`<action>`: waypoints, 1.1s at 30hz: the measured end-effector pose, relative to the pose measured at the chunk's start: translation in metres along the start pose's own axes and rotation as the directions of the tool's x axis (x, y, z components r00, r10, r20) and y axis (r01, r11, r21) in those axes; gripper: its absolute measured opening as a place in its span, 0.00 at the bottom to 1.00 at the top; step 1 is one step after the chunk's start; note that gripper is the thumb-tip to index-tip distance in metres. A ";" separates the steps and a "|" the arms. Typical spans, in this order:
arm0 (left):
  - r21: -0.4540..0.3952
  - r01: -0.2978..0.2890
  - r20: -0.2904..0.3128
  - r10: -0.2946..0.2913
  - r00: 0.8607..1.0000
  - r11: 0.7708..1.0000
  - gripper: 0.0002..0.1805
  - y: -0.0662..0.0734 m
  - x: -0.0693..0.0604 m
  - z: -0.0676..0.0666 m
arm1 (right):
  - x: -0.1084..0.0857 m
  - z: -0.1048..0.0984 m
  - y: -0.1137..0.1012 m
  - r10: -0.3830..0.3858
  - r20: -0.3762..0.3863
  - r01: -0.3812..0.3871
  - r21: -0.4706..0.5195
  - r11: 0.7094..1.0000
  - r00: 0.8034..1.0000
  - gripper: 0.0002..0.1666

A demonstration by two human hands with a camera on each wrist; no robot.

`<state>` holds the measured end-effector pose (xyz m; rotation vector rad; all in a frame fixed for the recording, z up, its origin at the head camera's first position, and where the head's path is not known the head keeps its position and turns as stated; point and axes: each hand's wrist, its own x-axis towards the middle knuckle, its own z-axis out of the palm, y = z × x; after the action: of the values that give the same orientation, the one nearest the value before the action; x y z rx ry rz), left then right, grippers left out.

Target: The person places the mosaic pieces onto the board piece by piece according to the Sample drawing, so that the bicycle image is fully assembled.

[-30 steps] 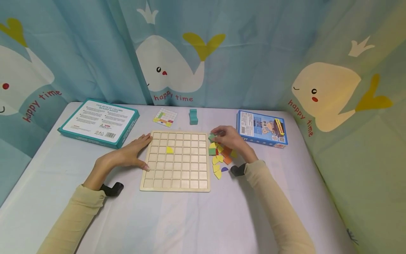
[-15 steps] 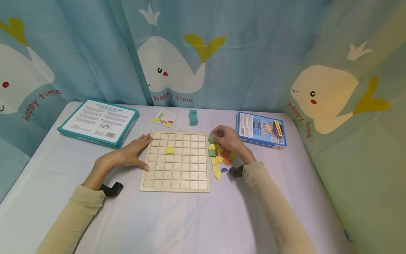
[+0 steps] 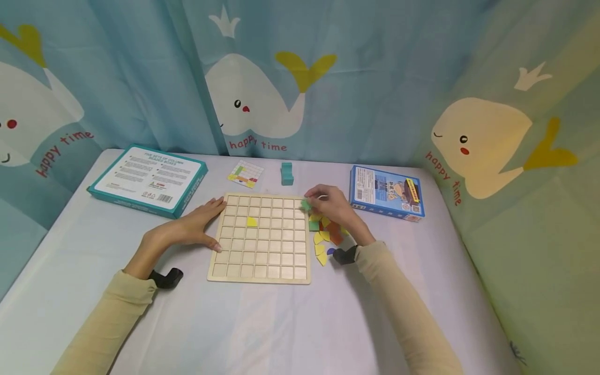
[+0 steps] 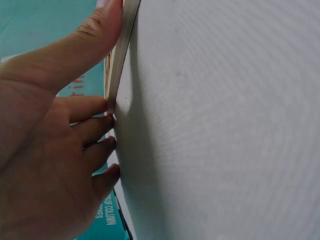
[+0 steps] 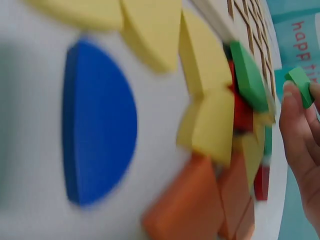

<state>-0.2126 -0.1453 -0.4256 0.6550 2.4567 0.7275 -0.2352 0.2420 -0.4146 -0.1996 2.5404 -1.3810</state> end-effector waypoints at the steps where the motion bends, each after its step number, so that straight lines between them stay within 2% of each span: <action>1: 0.001 0.001 0.000 -0.001 1.000 1.000 0.67 -0.001 0.000 0.000 | 0.000 0.003 -0.001 -0.008 0.011 0.008 0.024 1.000 1.000 0.14; 6: -0.003 0.001 -0.001 -0.001 1.000 1.000 0.68 -0.001 0.001 0.000 | 0.002 0.015 -0.010 -0.046 0.054 0.040 0.103 0.994 0.997 0.14; 13: 0.000 -0.015 -0.001 0.015 1.000 1.000 0.68 -0.002 0.002 0.000 | 0.007 0.031 -0.018 -0.105 0.131 0.090 0.113 0.990 0.986 0.16; 21: 0.003 -0.024 -0.009 0.024 1.000 1.000 0.68 -0.002 0.001 0.001 | 0.009 0.051 -0.027 -0.115 0.186 0.085 0.161 0.983 0.976 0.20; 33: -0.005 -0.027 -0.013 0.027 1.000 1.000 0.67 -0.002 0.001 0.002 | 0.015 0.072 -0.044 -0.129 0.228 0.087 0.183 0.979 0.965 0.16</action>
<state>-0.2129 -0.1449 -0.4288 0.6851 2.4609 0.7510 -0.2300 0.1566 -0.4171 -0.4502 2.2311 -1.5068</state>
